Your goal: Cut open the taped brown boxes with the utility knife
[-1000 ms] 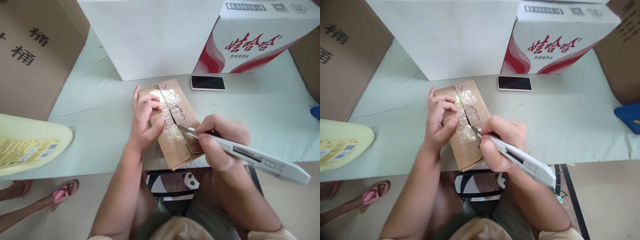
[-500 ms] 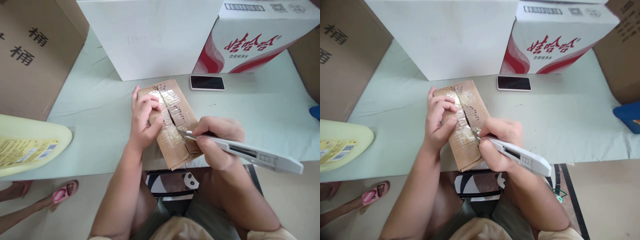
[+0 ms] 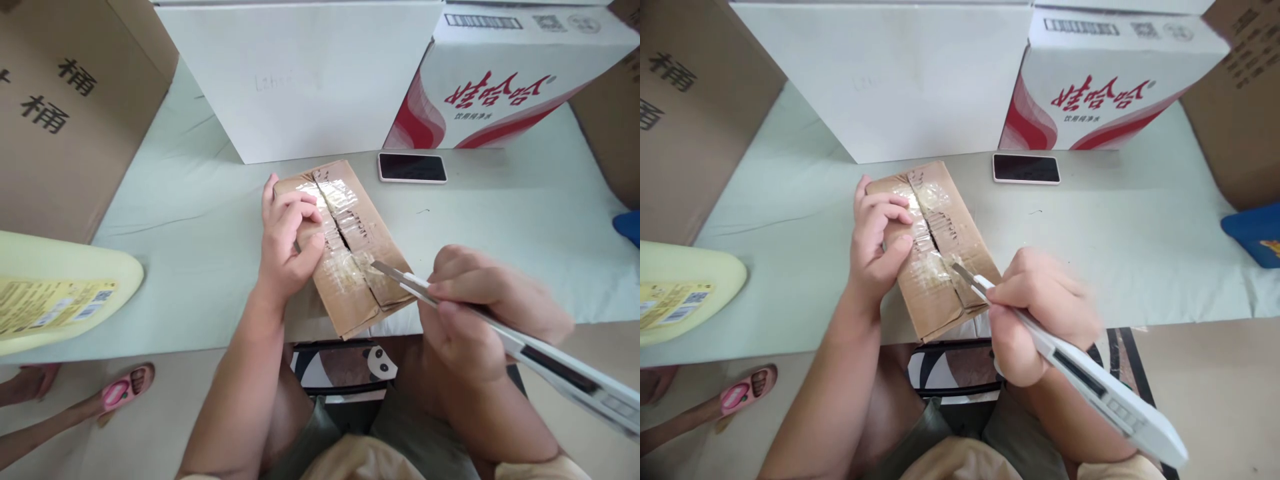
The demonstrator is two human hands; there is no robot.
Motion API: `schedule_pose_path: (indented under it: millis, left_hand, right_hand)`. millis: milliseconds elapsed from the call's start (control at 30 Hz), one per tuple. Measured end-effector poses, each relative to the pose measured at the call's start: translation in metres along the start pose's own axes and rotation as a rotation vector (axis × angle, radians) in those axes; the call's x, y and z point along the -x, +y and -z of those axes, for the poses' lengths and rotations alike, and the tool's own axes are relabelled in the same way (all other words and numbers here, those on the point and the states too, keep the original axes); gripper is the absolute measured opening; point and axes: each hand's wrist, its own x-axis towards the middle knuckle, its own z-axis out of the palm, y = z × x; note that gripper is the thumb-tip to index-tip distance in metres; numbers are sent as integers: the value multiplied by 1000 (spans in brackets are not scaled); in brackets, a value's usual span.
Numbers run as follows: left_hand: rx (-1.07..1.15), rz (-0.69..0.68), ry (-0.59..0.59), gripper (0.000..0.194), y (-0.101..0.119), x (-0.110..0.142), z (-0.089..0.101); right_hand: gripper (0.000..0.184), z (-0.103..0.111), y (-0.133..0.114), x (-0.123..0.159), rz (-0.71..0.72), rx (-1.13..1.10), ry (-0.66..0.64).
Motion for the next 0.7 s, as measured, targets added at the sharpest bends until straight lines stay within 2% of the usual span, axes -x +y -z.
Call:
schedule_pose_path:
  millis: [233, 433, 700]
  left_hand:
    - [14, -32, 4, 3, -1, 0, 0]
    - [-37, 13, -53, 7, 1, -1, 3]
    - [-9, -6, -27, 2, 1, 0, 2]
  right_hand:
    - [8, -8, 0, -12, 14, 151, -228]
    - [12, -5, 0, -10, 5, 129, -272]
    - [12, -6, 0, -12, 22, 117, -244]
